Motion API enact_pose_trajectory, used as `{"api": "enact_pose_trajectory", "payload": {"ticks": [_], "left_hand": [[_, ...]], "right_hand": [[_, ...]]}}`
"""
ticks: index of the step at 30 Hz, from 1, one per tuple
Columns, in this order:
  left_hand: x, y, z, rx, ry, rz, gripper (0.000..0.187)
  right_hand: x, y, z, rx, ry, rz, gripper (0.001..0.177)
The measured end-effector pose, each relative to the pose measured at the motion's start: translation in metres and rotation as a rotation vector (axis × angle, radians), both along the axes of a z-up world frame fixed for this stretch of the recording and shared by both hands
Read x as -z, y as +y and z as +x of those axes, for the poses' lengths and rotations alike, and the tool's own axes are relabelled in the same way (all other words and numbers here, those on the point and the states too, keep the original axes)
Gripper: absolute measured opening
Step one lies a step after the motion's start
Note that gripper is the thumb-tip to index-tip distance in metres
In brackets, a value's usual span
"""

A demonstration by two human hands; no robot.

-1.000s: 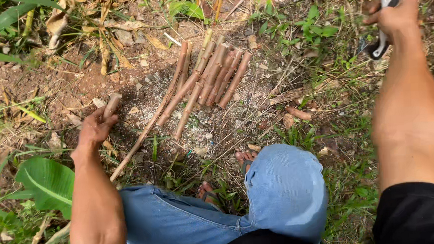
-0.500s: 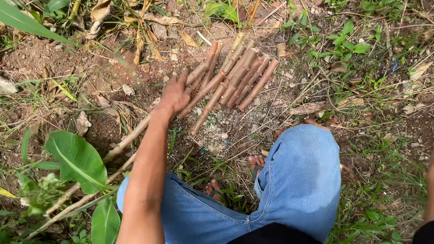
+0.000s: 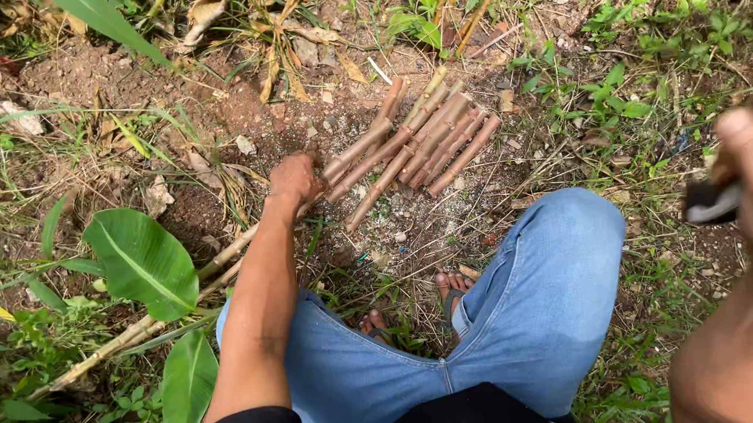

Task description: The person saws wooden stems into smaller segments using a hand saw while sitting on the ground.

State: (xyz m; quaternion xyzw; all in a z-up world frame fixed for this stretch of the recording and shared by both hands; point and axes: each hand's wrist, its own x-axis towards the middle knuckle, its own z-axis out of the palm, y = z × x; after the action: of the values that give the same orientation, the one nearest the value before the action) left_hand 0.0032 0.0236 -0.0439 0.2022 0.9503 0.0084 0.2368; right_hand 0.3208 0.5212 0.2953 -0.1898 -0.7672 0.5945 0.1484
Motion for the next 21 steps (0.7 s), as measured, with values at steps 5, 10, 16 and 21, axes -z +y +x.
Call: {"api": "enact_pose_trajectory", "payload": {"ticks": [5,10,16,21], "left_hand": [[-0.012,-0.019,0.013,-0.092,-0.218,0.161,0.030],[-0.102,-0.016,0.027,-0.082,-0.259,0.355,0.044],[-0.087,0.004,0.043,0.030,-0.201,0.435,0.046],[-0.063,0.006,0.057,0.114,-0.196,0.369,0.051]], "right_hand": [[-0.007,-0.201,-0.031,0.025,0.043,-0.261,0.039],[0.036,-0.242,-0.036,0.117,0.089,-0.395,0.036],[0.043,-0.246,-0.044,0.240,0.146,-0.290,0.031],[0.073,-0.257,-0.045,0.269,0.063,-0.236,0.017]]}}
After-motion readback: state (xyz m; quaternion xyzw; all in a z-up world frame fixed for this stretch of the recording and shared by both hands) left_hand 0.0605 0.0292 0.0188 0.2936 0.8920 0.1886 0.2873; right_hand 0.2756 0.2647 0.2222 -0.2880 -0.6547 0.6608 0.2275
